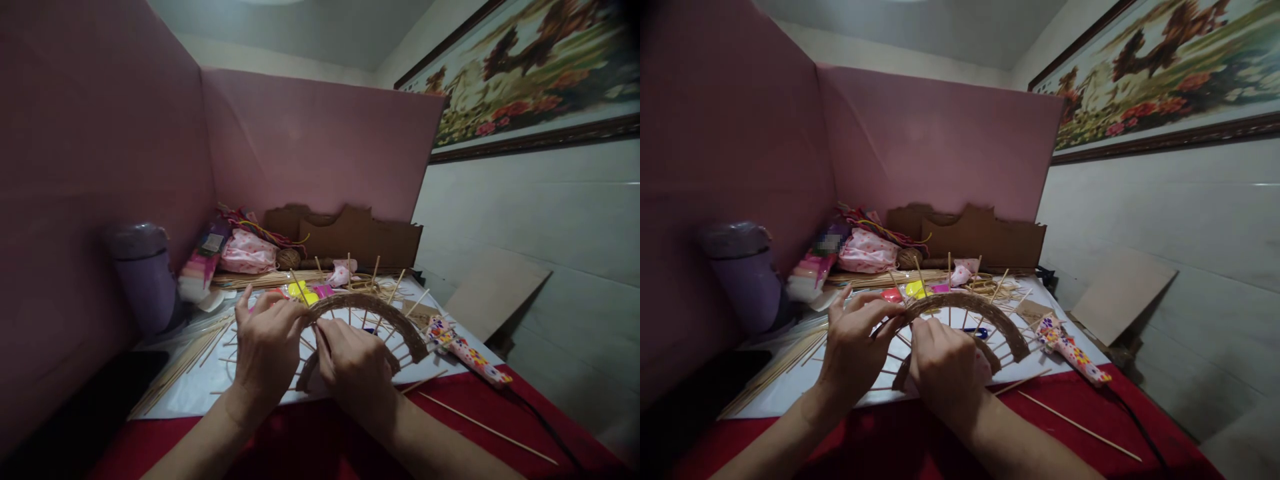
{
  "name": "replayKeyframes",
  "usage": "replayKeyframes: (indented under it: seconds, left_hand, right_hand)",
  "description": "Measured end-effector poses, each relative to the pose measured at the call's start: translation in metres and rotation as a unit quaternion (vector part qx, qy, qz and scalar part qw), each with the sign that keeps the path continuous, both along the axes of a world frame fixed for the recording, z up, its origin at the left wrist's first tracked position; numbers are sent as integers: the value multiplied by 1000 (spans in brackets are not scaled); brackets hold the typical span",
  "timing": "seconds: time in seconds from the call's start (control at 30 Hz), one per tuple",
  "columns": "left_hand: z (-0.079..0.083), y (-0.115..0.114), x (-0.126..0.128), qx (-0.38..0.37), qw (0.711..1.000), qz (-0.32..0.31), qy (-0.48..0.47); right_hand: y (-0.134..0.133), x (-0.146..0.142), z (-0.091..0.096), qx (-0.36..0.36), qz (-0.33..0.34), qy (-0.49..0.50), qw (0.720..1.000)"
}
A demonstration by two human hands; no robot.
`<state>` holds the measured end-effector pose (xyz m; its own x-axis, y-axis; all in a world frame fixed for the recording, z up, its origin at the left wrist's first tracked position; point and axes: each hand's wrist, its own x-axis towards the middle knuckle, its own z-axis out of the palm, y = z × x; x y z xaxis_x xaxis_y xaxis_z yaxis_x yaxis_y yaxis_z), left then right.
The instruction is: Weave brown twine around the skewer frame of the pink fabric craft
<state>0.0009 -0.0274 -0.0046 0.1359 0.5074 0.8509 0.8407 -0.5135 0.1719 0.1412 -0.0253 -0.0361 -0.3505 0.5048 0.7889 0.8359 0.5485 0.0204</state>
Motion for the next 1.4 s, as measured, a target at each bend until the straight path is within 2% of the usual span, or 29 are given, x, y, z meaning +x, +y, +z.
replayKeyframes:
  seconds: [0.4, 0.83, 0.97, 1.4]
  left_hand:
    - [-1, 0, -1, 8, 999, -19, -26]
    - [0, -3, 0, -21, 999, 23, -18]
    - [0, -3, 1, -24, 999, 20, -19]
    - [-6, 3, 1, 50, 999, -2, -1]
  right_hand:
    - [-1, -2, -2, 20, 14, -1, 1000]
    - [0, -2, -5, 12, 5, -25, 1000]
    - [1, -2, -6, 20, 8, -18, 1000]
    - [3, -2, -2, -25, 26, 32, 999]
